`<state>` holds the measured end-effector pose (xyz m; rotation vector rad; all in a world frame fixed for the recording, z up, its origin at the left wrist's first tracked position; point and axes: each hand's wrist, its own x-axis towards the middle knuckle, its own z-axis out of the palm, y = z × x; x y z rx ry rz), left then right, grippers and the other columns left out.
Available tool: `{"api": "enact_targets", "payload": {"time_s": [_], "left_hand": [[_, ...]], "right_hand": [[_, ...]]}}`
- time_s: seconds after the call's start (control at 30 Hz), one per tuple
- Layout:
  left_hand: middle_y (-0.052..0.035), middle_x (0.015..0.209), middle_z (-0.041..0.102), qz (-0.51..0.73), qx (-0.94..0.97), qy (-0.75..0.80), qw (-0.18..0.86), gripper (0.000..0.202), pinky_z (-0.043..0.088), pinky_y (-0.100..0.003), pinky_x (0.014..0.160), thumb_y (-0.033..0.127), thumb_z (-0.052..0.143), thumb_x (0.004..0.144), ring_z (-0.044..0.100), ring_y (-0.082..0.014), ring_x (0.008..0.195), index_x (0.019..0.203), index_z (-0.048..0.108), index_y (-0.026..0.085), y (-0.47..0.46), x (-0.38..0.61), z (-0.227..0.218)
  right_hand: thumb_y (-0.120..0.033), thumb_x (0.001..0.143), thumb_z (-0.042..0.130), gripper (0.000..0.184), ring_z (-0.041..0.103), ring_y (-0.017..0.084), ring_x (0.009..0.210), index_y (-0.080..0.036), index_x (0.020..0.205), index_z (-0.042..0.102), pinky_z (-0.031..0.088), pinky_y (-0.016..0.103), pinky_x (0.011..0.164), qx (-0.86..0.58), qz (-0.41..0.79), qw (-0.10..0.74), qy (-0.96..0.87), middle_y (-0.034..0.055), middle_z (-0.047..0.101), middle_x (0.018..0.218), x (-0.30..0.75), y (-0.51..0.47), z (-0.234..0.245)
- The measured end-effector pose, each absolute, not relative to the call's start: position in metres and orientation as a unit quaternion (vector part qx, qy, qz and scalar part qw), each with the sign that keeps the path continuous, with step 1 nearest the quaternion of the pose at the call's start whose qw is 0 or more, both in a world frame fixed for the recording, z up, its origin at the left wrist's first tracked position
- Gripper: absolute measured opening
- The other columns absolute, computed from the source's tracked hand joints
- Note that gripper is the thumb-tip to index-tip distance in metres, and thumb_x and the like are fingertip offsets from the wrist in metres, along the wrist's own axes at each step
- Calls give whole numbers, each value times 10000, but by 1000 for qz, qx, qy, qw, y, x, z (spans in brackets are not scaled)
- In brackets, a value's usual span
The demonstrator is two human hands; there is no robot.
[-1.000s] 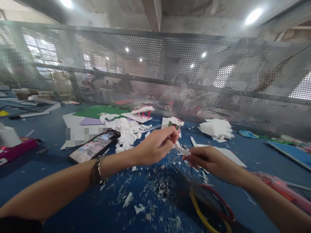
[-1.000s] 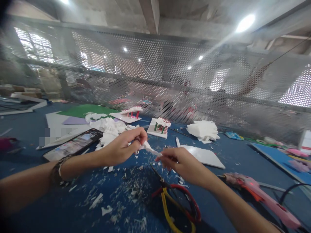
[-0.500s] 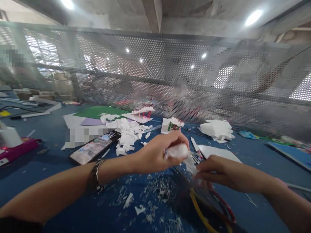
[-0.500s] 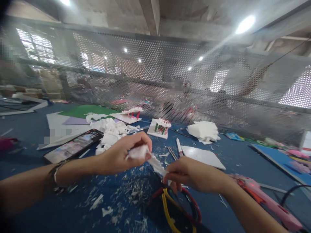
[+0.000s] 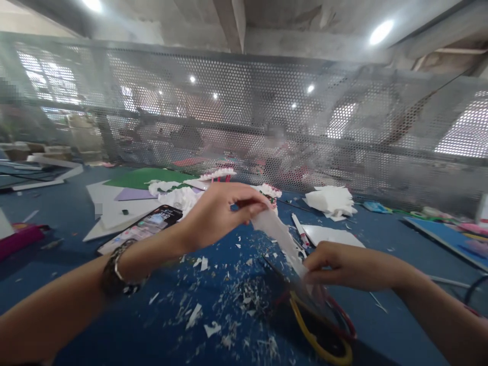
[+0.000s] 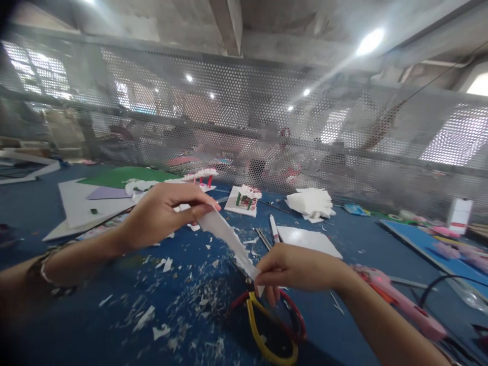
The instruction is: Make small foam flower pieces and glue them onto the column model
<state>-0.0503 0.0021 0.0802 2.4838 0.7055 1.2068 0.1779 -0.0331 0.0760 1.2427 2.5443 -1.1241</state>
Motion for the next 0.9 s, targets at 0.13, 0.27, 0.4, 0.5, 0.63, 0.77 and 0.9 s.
{"api": "enact_targets", "payload": {"time_s": [0.13,0.27,0.4,0.5,0.63,0.77,0.9], "left_hand": [[-5,727,634,414,853,281,148,154,420,-176,551,230,487,766,539,-75,602,773,624,159,15,-53,80],[-7,729,637,400,861,291,120,157,410,-177,564,236,481,766,535,-79,625,762,618,161,19,-52,79],[-9,743,640,393,867,295,84,169,403,-183,577,247,468,771,540,-81,637,769,615,164,19,-56,82],[-10,727,639,390,867,303,65,187,390,-184,557,274,467,773,541,-84,628,779,619,166,21,-61,86],[-13,736,638,377,872,307,50,217,380,-184,550,313,460,776,539,-86,628,800,621,169,25,-66,89],[-6,661,614,351,876,328,34,226,361,-189,531,316,452,772,515,-84,577,802,619,166,29,-70,91],[-3,622,586,298,892,336,52,222,342,-190,524,305,433,777,490,-83,551,781,594,152,36,-75,92]], "right_hand": [[-227,819,403,269,513,71,532,-174,692,634,418,191,559,410,-326,45,851,-24,566,539,179,-30,76],[-204,815,402,267,501,66,503,-175,694,639,414,191,549,408,-341,39,846,-26,564,524,179,-29,74],[-211,815,402,259,531,73,527,-168,757,650,425,202,567,415,-352,34,839,-4,601,568,178,-29,74],[-222,820,394,266,544,75,539,-166,786,651,433,203,572,416,-341,29,843,3,615,585,177,-29,75],[-235,831,378,283,556,81,553,-160,773,645,438,208,580,416,-322,20,850,6,621,589,176,-30,76],[-289,834,374,300,572,96,589,-165,747,634,432,210,568,431,-290,-8,854,17,628,618,177,-30,77],[-330,844,342,346,574,103,614,-161,714,615,427,222,598,434,-263,-44,861,31,635,659,179,-30,82]]}}
